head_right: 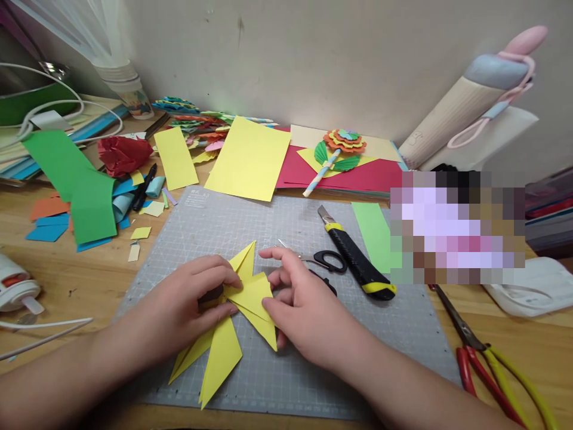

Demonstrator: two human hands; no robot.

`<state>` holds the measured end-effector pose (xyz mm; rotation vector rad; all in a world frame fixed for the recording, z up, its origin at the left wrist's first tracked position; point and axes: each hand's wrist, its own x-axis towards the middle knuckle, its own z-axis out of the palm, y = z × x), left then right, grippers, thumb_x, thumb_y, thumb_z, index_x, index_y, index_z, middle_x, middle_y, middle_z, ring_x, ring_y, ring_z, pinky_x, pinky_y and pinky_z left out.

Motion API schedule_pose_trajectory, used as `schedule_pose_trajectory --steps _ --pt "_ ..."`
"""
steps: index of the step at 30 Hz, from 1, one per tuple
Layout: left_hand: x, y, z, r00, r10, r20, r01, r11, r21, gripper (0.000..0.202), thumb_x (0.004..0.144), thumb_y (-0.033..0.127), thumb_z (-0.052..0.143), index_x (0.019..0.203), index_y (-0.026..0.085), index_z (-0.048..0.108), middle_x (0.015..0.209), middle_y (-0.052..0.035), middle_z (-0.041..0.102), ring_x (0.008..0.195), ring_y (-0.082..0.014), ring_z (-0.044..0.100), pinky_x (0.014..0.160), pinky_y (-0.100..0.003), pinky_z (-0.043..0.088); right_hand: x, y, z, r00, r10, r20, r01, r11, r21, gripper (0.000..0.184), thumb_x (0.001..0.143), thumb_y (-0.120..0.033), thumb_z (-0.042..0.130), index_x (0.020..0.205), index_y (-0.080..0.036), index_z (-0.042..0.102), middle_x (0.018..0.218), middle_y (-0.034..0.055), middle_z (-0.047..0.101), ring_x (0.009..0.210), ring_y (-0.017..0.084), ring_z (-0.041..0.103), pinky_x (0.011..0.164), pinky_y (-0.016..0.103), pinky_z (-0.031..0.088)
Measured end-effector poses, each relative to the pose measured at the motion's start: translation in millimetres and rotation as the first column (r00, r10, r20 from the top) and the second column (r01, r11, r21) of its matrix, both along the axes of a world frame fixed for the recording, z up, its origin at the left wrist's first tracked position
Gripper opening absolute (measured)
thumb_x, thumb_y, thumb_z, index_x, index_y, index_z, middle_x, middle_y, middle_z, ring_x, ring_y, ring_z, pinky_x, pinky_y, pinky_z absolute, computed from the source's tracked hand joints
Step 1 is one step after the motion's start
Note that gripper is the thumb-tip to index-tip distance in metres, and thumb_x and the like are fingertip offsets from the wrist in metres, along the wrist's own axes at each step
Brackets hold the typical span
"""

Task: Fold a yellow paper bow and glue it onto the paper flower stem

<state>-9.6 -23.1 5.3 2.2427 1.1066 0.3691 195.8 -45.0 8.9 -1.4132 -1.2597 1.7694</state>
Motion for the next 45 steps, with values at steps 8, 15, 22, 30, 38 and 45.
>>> schedule_pose_trajectory --steps 8,15,22,30,38,45 --pt "1.3 -2.5 -5.6 0.999 -0.008 -0.031 0.011 0.996 0.085 0.026 0.085 0.024 0.061 0.110 0.021 0.061 0.095 -0.0043 0.062 0.089 -0.0202 0.058 0.076 -0.035 0.048 0.5 1.4 -0.4 0.998 -0.050 0.044 0.044 0.991 0.130 0.043 0.083 -0.014 0.048 0.123 -0.026 0.042 0.094 0.0018 0.052 0.055 0.008 0.053 0.044 0.021 0.049" --pt "3.1 -3.5 -4.1 1.000 0.022 -0.018 -0.021 0.999 0.049 0.019 0.082 0.019 0.061 0.101 0.022 0.062 0.090 -0.0023 0.061 0.085 -0.0185 0.056 0.070 -0.031 0.046 1.1 -0.8 -2.6 0.991 0.035 0.130 -0.049 0.993 0.111 0.039 0.082 -0.011 0.047 0.118 -0.026 0.044 0.084 -0.0007 0.050 0.052 0.008 0.052 0.035 0.017 0.042" --pt "4.7 -2.9 -2.0 0.999 0.045 -0.021 -0.045 0.999 0.004 0.018 0.078 0.016 0.064 0.094 0.021 0.057 0.091 -0.0009 0.061 0.086 -0.0187 0.056 0.070 -0.031 0.044 1.0 -0.9 -1.0 0.986 0.064 0.154 -0.082 0.990 0.112 0.043 0.080 -0.008 0.047 0.120 -0.026 0.042 0.088 -0.0009 0.049 0.053 0.007 0.053 0.036 0.017 0.042" --pt "5.5 -2.7 -1.6 0.999 0.047 0.013 -0.047 0.999 -0.021 0.021 0.080 0.014 0.062 0.099 0.022 0.059 0.096 -0.0015 0.058 0.085 -0.0174 0.056 0.070 -0.031 0.045 -0.9 0.7 0.5 0.994 0.038 0.106 -0.045 0.997 0.060 0.039 0.081 -0.010 0.044 0.117 -0.025 0.043 0.090 -0.0001 0.052 0.053 0.009 0.059 0.035 0.019 0.041" --pt "4.2 -2.4 -6.0 0.997 0.068 0.020 -0.067 0.997 -0.038 0.025 0.081 0.020 0.065 0.106 0.021 0.062 0.095 -0.0024 0.055 0.083 -0.0172 0.055 0.070 -0.031 0.046 -0.5 2.7 1.2 0.986 0.066 0.152 -0.064 0.998 -0.022 0.040 0.084 -0.014 0.048 0.120 -0.029 0.041 0.097 0.0000 0.056 0.054 0.008 0.062 0.037 0.018 0.042" --pt "5.4 -1.8 -4.8 0.997 0.074 0.008 -0.074 0.997 -0.038 0.024 0.081 0.020 0.065 0.105 0.020 0.064 0.092 -0.0026 0.056 0.082 -0.0176 0.056 0.069 -0.031 0.046 -1.3 2.8 2.2 0.983 0.133 0.126 -0.116 0.985 -0.131 0.038 0.086 -0.019 0.047 0.121 -0.031 0.038 0.075 -0.0062 0.055 0.049 0.012 0.064 0.036 0.018 0.041"
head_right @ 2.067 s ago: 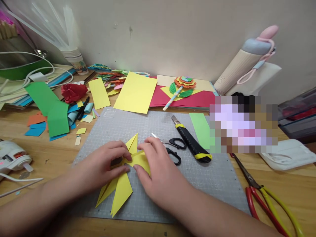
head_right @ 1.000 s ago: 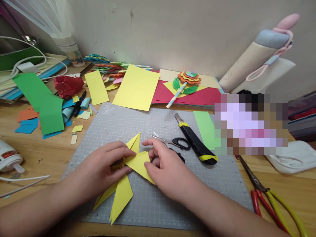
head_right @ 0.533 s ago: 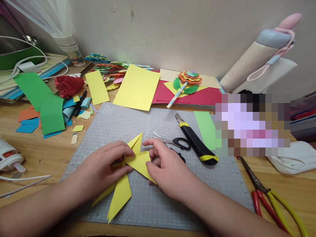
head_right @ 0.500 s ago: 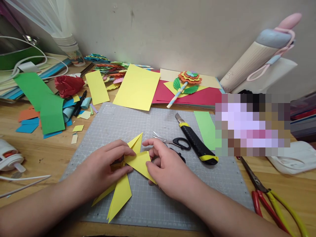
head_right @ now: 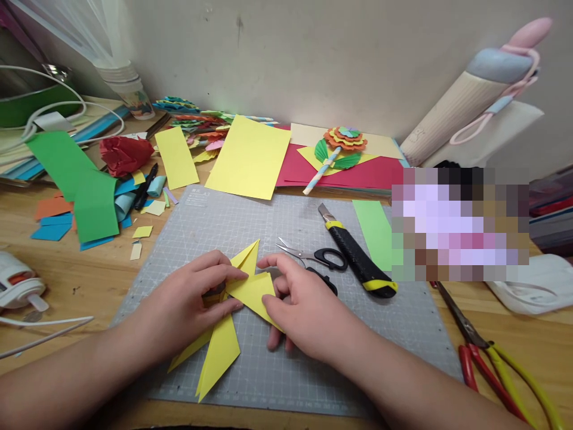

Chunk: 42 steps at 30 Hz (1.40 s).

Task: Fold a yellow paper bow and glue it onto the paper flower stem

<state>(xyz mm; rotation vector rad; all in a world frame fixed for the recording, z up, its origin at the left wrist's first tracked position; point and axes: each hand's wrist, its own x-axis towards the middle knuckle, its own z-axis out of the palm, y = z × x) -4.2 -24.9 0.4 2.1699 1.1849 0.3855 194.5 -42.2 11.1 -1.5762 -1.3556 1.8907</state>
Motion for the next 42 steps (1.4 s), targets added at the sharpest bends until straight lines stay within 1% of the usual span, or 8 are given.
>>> schedule_pose_trajectory --steps 16,19,21,23,26,31,34,42 --pt "-4 -3 -3.0 0.963 -0.218 -0.156 0.260 0.900 0.349 0.016 0.093 0.022 0.049 0.087 0.020 0.064 0.085 -0.0009 0.065 0.079 -0.0185 0.057 0.068 -0.033 0.044 0 0 -1.8 0.999 0.024 -0.028 -0.025 0.999 -0.043 0.033 0.087 -0.017 0.044 0.118 -0.027 0.039 0.063 -0.0092 0.048 0.042 0.010 0.058 0.035 0.018 0.040" --pt "-4 -3 -1.4 0.955 -0.237 -0.177 0.288 0.879 0.380 0.015 0.092 0.021 0.051 0.086 0.020 0.065 0.082 -0.0001 0.065 0.077 -0.0184 0.057 0.067 -0.034 0.043 4 0 0.9 0.988 0.083 0.131 -0.096 0.990 0.099 0.025 0.090 -0.024 0.043 0.115 -0.028 0.044 0.062 -0.0083 0.049 0.043 0.012 0.057 0.038 0.022 0.039" --pt "-4 -3 -0.4 0.952 -0.243 -0.188 0.301 0.864 0.403 0.015 0.092 0.021 0.051 0.085 0.019 0.064 0.080 0.0001 0.064 0.076 -0.0183 0.057 0.066 -0.034 0.042 8 -1 5.2 0.921 0.068 0.383 -0.225 0.896 0.382 0.014 0.092 -0.032 0.044 0.101 -0.025 0.053 0.062 -0.0054 0.053 0.049 0.013 0.055 0.046 0.026 0.040" --pt "-3 -2 0.1 0.950 -0.246 -0.195 0.307 0.856 0.417 0.014 0.092 0.021 0.051 0.085 0.019 0.064 0.079 0.0002 0.064 0.075 -0.0183 0.056 0.065 -0.035 0.041 11 -4 10.1 0.824 0.009 0.566 -0.424 0.673 0.606 0.021 0.092 -0.039 0.047 0.083 -0.022 0.057 0.066 -0.0012 0.056 0.059 0.016 0.055 0.054 0.030 0.039" --pt "-3 -2 0.3 0.952 -0.241 -0.188 0.300 0.855 0.423 0.012 0.091 0.021 0.054 0.085 0.018 0.064 0.080 0.0001 0.064 0.075 -0.0185 0.057 0.066 -0.035 0.041 9 -8 12.3 0.740 0.036 0.672 -0.620 0.425 0.660 0.025 0.085 -0.044 0.059 0.080 -0.020 0.058 0.079 0.0028 0.059 0.074 0.021 0.055 0.060 0.034 0.040" --pt "-2 -5 -1.4 0.965 -0.177 -0.192 0.243 0.877 0.413 0.015 0.091 0.021 0.051 0.083 0.019 0.064 0.079 -0.0005 0.064 0.076 -0.0189 0.057 0.067 -0.035 0.042 1 -11 -1.2 0.662 0.024 0.749 -0.720 0.300 0.626 0.009 0.088 -0.017 0.054 0.089 -0.018 0.063 0.085 0.0035 0.061 0.077 0.021 0.054 0.067 0.036 0.043" --pt "-2 -8 -1.0 0.979 -0.079 -0.190 0.142 0.928 0.344 0.018 0.090 0.026 0.052 0.078 0.020 0.065 0.079 -0.0014 0.062 0.076 -0.0194 0.057 0.067 -0.035 0.042 0 -11 -5.3 0.703 0.019 0.711 -0.677 0.324 0.661 0.016 0.090 -0.014 0.049 0.090 -0.018 0.065 0.084 0.0039 0.062 0.077 0.021 0.055 0.069 0.037 0.043" --pt "-4 -2 8.5 0.994 0.061 -0.095 -0.063 0.998 -0.020 0.003 0.080 0.024 0.063 0.080 0.022 0.066 0.080 0.0004 0.064 0.079 -0.0184 0.059 0.070 -0.033 0.045 3 -2 0.1 0.806 0.110 0.581 -0.535 0.553 0.638 0.018 0.092 -0.017 0.049 0.092 -0.021 0.066 0.093 0.0027 0.065 0.087 0.019 0.057 0.077 0.038 0.040"
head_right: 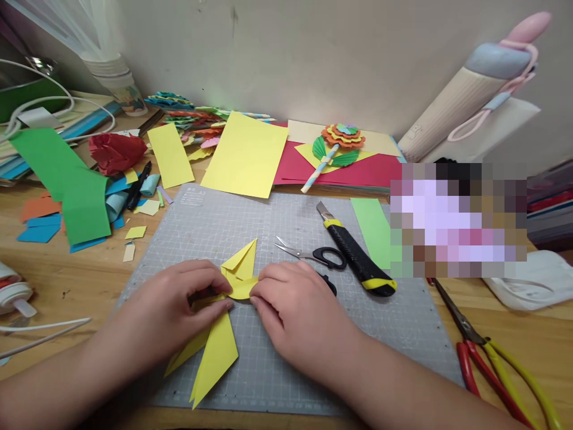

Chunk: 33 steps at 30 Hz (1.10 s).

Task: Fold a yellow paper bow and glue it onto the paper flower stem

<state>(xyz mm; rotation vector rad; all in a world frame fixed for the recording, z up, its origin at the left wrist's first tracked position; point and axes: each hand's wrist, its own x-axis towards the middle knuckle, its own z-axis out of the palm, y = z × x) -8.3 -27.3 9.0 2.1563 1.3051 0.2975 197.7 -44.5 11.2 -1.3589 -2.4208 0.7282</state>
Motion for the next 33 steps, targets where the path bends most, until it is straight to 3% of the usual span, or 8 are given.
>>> schedule_pose_trajectory --steps 12,16,22,27,33 --pt "-5 11 3.8 0.996 0.033 0.081 -0.022 0.992 -0.124 0.021 0.091 0.026 0.050 0.084 0.024 0.069 0.084 0.0012 0.066 0.081 -0.0157 0.059 0.074 -0.031 0.044 -2 5 -1.3 0.996 -0.071 -0.056 0.068 0.996 -0.063 0.016 0.091 -0.017 0.051 0.085 -0.021 0.065 0.086 -0.0007 0.066 0.084 0.016 0.058 0.077 0.036 0.037" --pt "-7 12 4.4 0.996 0.052 0.068 -0.040 0.984 -0.175 0.007 0.083 0.025 0.061 0.080 0.023 0.066 0.079 0.0030 0.065 0.074 -0.0146 0.058 0.067 -0.028 0.042 -2 5 -2.2 0.997 -0.064 -0.052 0.061 0.997 -0.055 0.015 0.091 -0.017 0.051 0.086 -0.021 0.065 0.087 -0.0006 0.067 0.085 0.016 0.058 0.077 0.037 0.036" --pt "-5 7 2.7 0.999 -0.024 0.027 0.027 0.996 -0.083 0.002 0.079 0.021 0.064 0.079 0.022 0.062 0.082 0.0026 0.061 0.080 -0.0164 0.054 0.071 -0.031 0.041 0 3 -2.2 0.999 -0.032 -0.023 0.032 0.999 -0.023 0.016 0.091 -0.017 0.049 0.088 -0.021 0.065 0.090 0.0008 0.068 0.084 0.018 0.057 0.077 0.038 0.036" --pt "-2 5 1.6 1.000 0.005 0.025 -0.003 0.999 -0.050 0.005 0.079 0.017 0.061 0.078 0.021 0.063 0.080 0.0011 0.060 0.078 -0.0171 0.055 0.070 -0.031 0.042 0 2 -1.9 1.000 0.003 -0.005 -0.003 1.000 0.028 0.017 0.091 -0.017 0.049 0.089 -0.021 0.065 0.091 0.0016 0.068 0.083 0.018 0.058 0.075 0.038 0.035" --pt "1 6 -2.3 0.996 0.010 0.085 -0.007 0.999 -0.044 0.010 0.084 0.022 0.061 0.077 0.022 0.067 0.080 0.0009 0.061 0.079 -0.0164 0.056 0.071 -0.031 0.043 -1 4 -1.7 0.999 -0.027 -0.018 0.027 1.000 -0.009 0.016 0.091 -0.016 0.050 0.088 -0.022 0.066 0.088 -0.0007 0.067 0.083 0.016 0.058 0.076 0.037 0.035"
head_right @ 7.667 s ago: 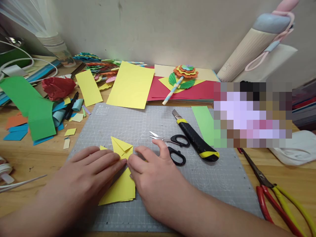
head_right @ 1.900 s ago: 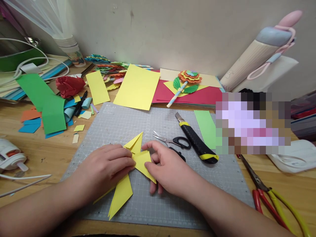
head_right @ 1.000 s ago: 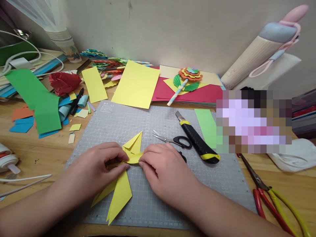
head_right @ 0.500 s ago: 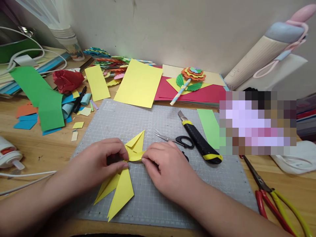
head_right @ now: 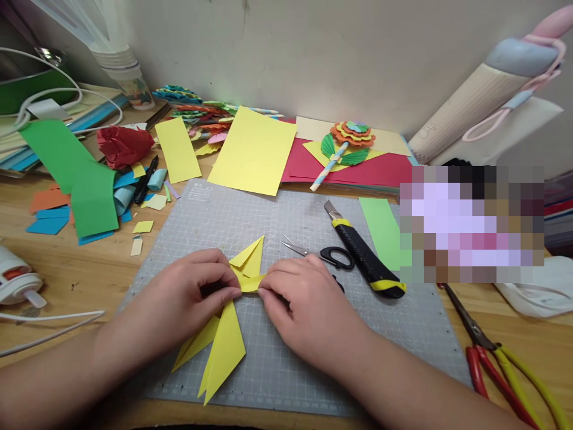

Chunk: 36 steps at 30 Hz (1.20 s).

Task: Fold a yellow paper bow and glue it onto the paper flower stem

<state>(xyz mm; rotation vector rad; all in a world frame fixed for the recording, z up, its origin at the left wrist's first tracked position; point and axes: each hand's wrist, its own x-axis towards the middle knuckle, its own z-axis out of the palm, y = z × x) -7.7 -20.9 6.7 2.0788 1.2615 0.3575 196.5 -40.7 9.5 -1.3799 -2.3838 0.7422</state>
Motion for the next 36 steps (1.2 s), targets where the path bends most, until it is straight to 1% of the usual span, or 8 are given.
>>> schedule_pose_trajectory --steps 5,9,15,18,22,26,34,36 --pt "1 1 0.6 1.000 0.012 -0.009 -0.013 1.000 -0.017 0.011 0.084 0.025 0.061 0.076 0.022 0.068 0.081 0.0007 0.062 0.080 -0.0167 0.057 0.072 -0.032 0.044 -2 2 1.5 0.999 -0.041 0.005 0.041 0.999 -0.031 0.014 0.091 -0.020 0.054 0.084 -0.023 0.066 0.085 -0.0021 0.068 0.082 0.016 0.059 0.075 0.037 0.034" --pt "3 1 0.7 0.998 0.018 -0.052 -0.017 1.000 0.023 0.016 0.087 0.025 0.056 0.076 0.021 0.067 0.080 -0.0009 0.061 0.079 -0.0179 0.057 0.071 -0.033 0.044 -3 3 1.0 0.998 -0.055 0.002 0.055 0.997 -0.047 0.015 0.091 -0.025 0.056 0.080 -0.023 0.066 0.083 -0.0031 0.069 0.081 0.016 0.060 0.076 0.038 0.035" --pt "0 1 0.6 1.000 -0.007 -0.028 0.006 1.000 -0.007 0.011 0.084 0.027 0.060 0.076 0.022 0.067 0.081 0.0004 0.061 0.080 -0.0172 0.057 0.072 -0.032 0.044 -4 4 0.3 0.998 -0.068 0.000 0.068 0.996 -0.058 0.016 0.090 -0.023 0.055 0.078 -0.023 0.066 0.081 -0.0029 0.069 0.080 0.017 0.061 0.074 0.037 0.036" --pt "1 0 1.0 0.999 0.020 -0.045 -0.021 1.000 -0.004 0.014 0.086 0.025 0.057 0.075 0.021 0.066 0.080 0.0000 0.061 0.080 -0.0174 0.056 0.071 -0.033 0.044 -4 4 1.3 0.996 -0.085 -0.016 0.084 0.994 -0.069 0.016 0.089 -0.021 0.055 0.076 -0.023 0.065 0.080 -0.0030 0.069 0.078 0.017 0.061 0.074 0.037 0.037" --pt "5 -2 1.4 0.995 0.061 -0.078 -0.058 0.998 0.030 0.016 0.084 0.025 0.057 0.072 0.020 0.064 0.077 -0.0008 0.061 0.078 -0.0188 0.056 0.068 -0.033 0.044 -3 5 3.1 0.984 -0.174 -0.028 0.170 0.980 -0.108 0.012 0.087 -0.022 0.058 0.077 -0.023 0.065 0.079 -0.0029 0.069 0.076 0.017 0.060 0.074 0.036 0.038" --pt "7 -5 1.2 0.991 0.072 -0.109 -0.065 0.996 0.065 0.017 0.084 0.025 0.054 0.070 0.020 0.063 0.075 -0.0017 0.061 0.076 -0.0192 0.056 0.065 -0.033 0.042 -3 7 1.2 0.962 -0.275 0.008 0.273 0.952 -0.138 0.009 0.085 -0.025 0.060 0.077 -0.024 0.064 0.078 -0.0025 0.069 0.075 0.019 0.059 0.068 0.034 0.039" --pt "8 -4 1.4 0.986 0.061 -0.158 -0.050 0.996 0.071 0.020 0.087 0.031 0.051 0.074 0.020 0.062 0.078 -0.0019 0.059 0.078 -0.0199 0.055 0.067 -0.034 0.040 -10 12 -5.4 0.952 -0.301 0.056 0.305 0.947 -0.098 0.008 0.085 -0.024 0.058 0.078 -0.023 0.062 0.080 -0.0011 0.067 0.076 0.019 0.058 0.064 0.031 0.038" --pt "9 -3 1.9 0.984 0.067 -0.164 -0.057 0.996 0.064 0.020 0.087 0.030 0.051 0.073 0.020 0.062 0.078 -0.0015 0.059 0.078 -0.0197 0.055 0.067 -0.033 0.040 -10 11 -4.1 0.941 -0.337 0.034 0.339 0.933 -0.122 0.002 0.085 -0.025 0.059 0.085 -0.024 0.061 0.081 -0.0018 0.067 0.072 0.017 0.057 0.062 0.030 0.038"
